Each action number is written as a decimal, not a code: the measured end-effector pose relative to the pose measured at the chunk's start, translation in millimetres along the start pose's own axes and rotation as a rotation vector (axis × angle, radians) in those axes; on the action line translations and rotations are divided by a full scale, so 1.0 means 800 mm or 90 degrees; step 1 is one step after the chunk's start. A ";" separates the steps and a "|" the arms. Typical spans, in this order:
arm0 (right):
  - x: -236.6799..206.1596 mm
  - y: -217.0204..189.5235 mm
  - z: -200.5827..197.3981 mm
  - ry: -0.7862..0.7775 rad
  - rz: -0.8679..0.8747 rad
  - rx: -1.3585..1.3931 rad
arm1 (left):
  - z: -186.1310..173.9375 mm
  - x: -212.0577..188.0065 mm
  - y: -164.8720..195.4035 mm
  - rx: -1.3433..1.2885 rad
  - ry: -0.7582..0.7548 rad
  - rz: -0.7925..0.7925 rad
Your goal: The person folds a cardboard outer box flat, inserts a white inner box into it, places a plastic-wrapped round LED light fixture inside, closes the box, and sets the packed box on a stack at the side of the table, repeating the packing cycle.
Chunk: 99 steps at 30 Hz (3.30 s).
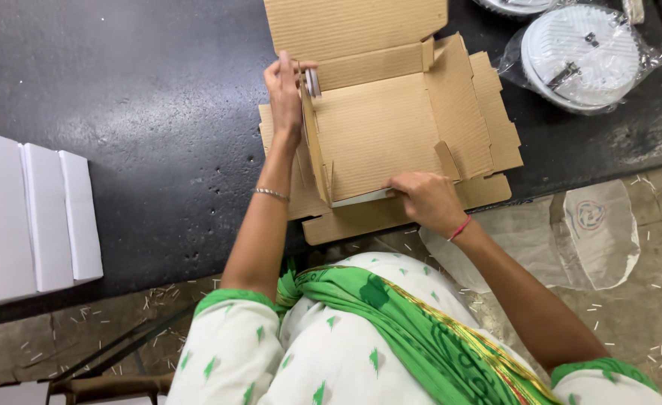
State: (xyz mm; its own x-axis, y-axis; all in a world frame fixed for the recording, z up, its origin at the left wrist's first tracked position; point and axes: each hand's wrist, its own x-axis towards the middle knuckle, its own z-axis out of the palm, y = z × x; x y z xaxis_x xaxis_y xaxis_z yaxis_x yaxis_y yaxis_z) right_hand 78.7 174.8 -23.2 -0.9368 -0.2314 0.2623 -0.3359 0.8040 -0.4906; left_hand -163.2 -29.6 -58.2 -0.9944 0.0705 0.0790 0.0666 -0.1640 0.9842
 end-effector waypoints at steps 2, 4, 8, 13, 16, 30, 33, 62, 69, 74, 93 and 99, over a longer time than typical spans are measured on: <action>0.000 -0.001 0.001 -0.007 0.010 -0.009 | -0.003 -0.012 -0.005 -0.048 0.002 0.025; 0.001 -0.002 0.000 -0.010 0.015 -0.011 | -0.006 -0.016 -0.010 -0.059 -0.010 -0.009; 0.004 -0.005 -0.006 -0.036 0.020 -0.037 | -0.006 -0.011 -0.020 -0.071 -0.009 0.047; 0.007 -0.007 -0.003 -0.095 -0.003 -0.060 | -0.016 -0.015 -0.030 -0.060 -0.038 0.052; 0.011 -0.002 0.013 -0.183 -0.046 -0.132 | -0.026 -0.024 -0.031 -0.004 -0.095 0.075; 0.007 -0.017 0.007 -0.124 -0.050 -0.172 | 0.015 -0.047 -0.042 0.164 0.094 0.012; 0.018 -0.040 0.003 -0.060 0.058 -0.047 | 0.025 -0.046 -0.048 0.266 0.158 0.100; 0.012 -0.027 0.018 0.009 0.276 -0.142 | 0.037 -0.100 -0.021 0.695 -0.563 0.411; 0.035 -0.069 0.006 -0.061 -0.020 0.071 | -0.049 -0.037 0.027 0.859 -0.456 0.518; 0.021 -0.036 -0.084 0.169 0.073 -0.055 | -0.055 -0.064 0.083 0.818 -0.260 0.527; 0.048 0.074 -0.090 0.001 -0.157 -0.314 | 0.019 -0.227 0.099 0.623 -0.288 0.274; 0.066 0.088 -0.078 -0.088 -0.158 -0.260 | 0.044 -0.232 0.080 0.642 -0.270 0.249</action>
State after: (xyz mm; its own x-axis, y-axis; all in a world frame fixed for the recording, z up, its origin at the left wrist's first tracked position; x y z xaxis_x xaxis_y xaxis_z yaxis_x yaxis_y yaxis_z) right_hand 11.9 253.6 7.9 -0.8466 -0.4918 0.2035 -0.5113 0.8577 -0.0541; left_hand 28.2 -18.2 -4.2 -0.7969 0.5431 0.2646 0.5881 0.5970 0.5456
